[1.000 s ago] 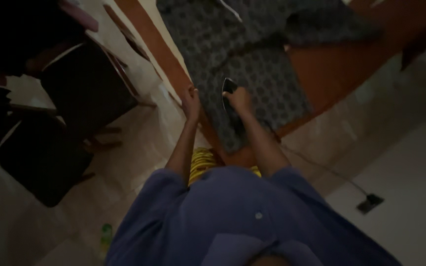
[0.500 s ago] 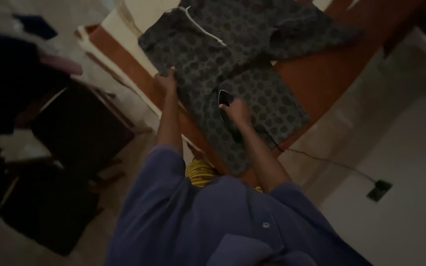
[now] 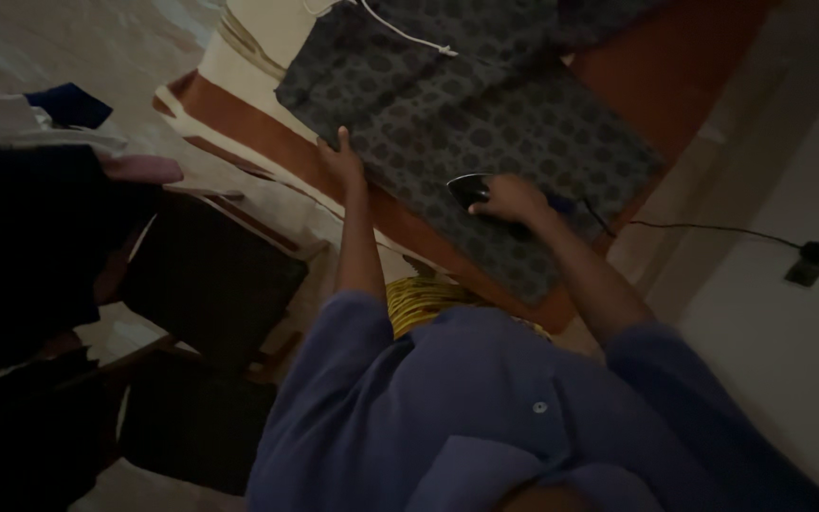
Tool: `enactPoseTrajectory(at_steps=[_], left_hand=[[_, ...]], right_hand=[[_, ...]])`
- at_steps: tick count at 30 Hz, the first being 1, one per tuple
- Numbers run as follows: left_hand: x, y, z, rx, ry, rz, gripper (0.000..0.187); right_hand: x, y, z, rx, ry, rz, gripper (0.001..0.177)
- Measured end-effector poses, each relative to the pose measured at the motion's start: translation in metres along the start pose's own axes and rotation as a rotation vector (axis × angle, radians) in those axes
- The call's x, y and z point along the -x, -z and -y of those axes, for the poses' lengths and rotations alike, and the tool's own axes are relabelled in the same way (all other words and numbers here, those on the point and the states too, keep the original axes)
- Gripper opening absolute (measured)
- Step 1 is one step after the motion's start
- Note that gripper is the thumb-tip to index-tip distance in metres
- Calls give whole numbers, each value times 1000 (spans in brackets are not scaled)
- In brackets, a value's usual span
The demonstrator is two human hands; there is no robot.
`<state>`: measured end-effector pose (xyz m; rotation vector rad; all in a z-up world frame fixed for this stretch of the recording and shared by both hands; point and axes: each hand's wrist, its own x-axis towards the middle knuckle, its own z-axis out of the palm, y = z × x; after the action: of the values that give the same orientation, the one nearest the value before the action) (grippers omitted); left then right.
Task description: The person irons a pair of dark patterned shorts on a table covered with a floral cloth. They use a handheld iron to smooth the fabric, repeatedly adjusting the garment's position and flipping it over to treat different sections.
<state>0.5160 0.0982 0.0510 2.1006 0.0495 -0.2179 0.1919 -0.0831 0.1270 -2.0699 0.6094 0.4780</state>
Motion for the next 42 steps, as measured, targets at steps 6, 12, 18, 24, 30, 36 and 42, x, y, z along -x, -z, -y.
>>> enactPoseTrajectory(at_steps=[6, 12, 18, 24, 30, 36, 42], left_hand=[[9, 4, 0, 97, -176, 38, 85], [-12, 33, -14, -108, -98, 196, 57], [-44, 19, -71, -402, -650, -67, 49], [-78, -78, -162, -704, -776, 102, 60], [-117, -109, -176, -1045, -553, 258, 54], [-165, -120, -147, -551, -673, 312, 37], [-175, -121, -132, -280, -856, 279, 35]], right_hand=[[-46, 31, 50, -304, -432, -293, 66], [-105, 34, 15, -376, -329, -168, 68], [-73, 1, 12, -61, -61, 11, 71], [-69, 3, 47, -234, -352, -341, 70], [-79, 13, 33, -380, -300, -279, 72], [-64, 18, 48, -241, -267, -388, 66], [-90, 35, 48, -445, -500, -531, 66]])
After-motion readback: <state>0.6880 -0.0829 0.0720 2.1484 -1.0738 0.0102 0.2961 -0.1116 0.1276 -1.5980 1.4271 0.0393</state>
